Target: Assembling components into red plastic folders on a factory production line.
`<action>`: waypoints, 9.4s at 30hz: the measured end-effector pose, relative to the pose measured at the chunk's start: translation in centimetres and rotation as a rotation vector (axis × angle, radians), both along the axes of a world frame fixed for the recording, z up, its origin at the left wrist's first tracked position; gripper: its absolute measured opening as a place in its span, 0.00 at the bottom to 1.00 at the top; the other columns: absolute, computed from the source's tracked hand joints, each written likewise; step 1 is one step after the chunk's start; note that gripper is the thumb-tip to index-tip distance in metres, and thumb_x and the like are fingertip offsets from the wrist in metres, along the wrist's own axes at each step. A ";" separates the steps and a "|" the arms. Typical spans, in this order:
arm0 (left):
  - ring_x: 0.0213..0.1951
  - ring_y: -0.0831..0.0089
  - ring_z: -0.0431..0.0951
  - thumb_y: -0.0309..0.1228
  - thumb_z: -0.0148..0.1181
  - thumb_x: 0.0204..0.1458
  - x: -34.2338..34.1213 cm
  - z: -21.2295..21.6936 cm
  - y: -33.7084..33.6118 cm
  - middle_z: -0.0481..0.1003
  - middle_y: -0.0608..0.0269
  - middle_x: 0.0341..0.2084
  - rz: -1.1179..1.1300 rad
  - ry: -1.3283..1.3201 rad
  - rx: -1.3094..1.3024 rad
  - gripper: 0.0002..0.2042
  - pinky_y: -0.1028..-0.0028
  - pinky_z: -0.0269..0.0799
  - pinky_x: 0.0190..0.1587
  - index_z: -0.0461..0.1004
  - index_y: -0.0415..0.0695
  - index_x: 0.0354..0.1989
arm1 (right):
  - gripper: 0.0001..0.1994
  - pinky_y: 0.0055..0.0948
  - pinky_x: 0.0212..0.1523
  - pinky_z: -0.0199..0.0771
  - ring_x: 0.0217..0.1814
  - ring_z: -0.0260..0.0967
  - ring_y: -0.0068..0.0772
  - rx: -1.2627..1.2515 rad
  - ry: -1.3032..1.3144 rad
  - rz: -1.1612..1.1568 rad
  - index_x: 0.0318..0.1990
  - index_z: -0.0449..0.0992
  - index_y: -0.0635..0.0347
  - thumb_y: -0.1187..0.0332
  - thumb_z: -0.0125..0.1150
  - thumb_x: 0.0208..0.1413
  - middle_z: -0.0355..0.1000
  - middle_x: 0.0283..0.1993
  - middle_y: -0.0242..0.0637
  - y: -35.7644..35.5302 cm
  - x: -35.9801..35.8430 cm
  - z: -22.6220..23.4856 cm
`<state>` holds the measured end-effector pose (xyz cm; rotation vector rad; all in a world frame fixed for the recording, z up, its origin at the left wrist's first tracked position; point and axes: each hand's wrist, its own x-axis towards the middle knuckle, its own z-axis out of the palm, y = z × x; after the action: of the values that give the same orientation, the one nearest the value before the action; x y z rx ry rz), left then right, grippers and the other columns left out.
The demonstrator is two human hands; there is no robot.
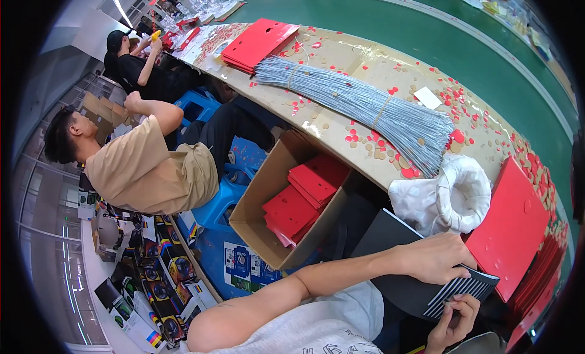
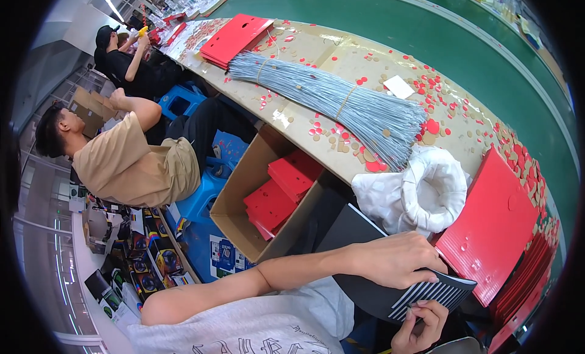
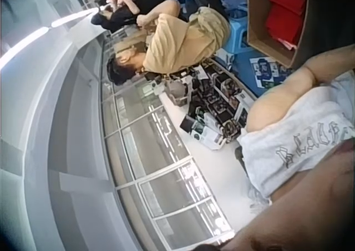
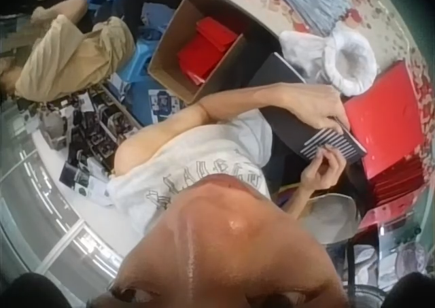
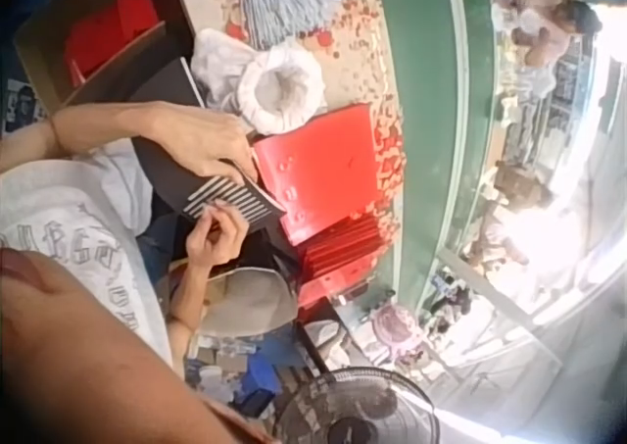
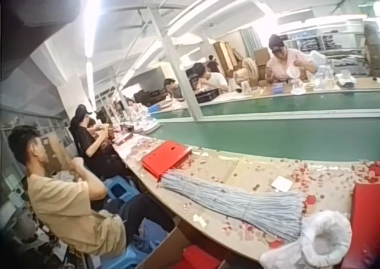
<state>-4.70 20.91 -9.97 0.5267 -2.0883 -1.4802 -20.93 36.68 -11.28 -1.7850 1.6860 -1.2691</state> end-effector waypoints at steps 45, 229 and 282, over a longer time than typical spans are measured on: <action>0.28 0.47 0.76 0.30 0.58 0.54 0.0 0.3 0.8 0.75 0.44 0.22 0.066 -0.109 -0.091 0.09 0.57 0.71 0.32 0.77 0.34 0.31 | 0.03 0.22 0.41 0.68 0.39 0.66 0.29 0.037 -0.033 -0.013 0.35 0.70 0.65 0.80 0.57 0.56 0.67 0.41 0.42 0.5 0.7 0.3; 0.21 0.68 0.81 0.25 0.63 0.52 -1.6 1.0 3.9 0.80 0.57 0.22 0.223 -0.087 -0.338 0.09 0.70 0.76 0.25 0.79 0.44 0.42 | 0.23 0.26 0.56 0.72 0.57 0.72 0.30 -0.185 0.305 -0.404 0.59 0.74 0.59 0.73 0.63 0.54 0.76 0.54 0.36 -16.6 -30.7 17.1; 0.12 0.72 0.66 0.24 0.60 0.55 -2.5 -0.4 4.5 0.64 0.62 0.09 0.083 -0.188 -0.135 0.06 0.73 0.65 0.20 0.79 0.39 0.38 | 0.26 0.34 0.53 0.78 0.48 0.78 0.41 0.523 0.572 -0.428 0.56 0.77 0.59 0.75 0.64 0.43 0.80 0.47 0.46 -7.8 -39.4 5.0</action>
<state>-7.21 25.38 -10.39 0.7146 -2.2614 -1.2750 -60.36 28.89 -6.30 -1.5833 2.5220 -0.3587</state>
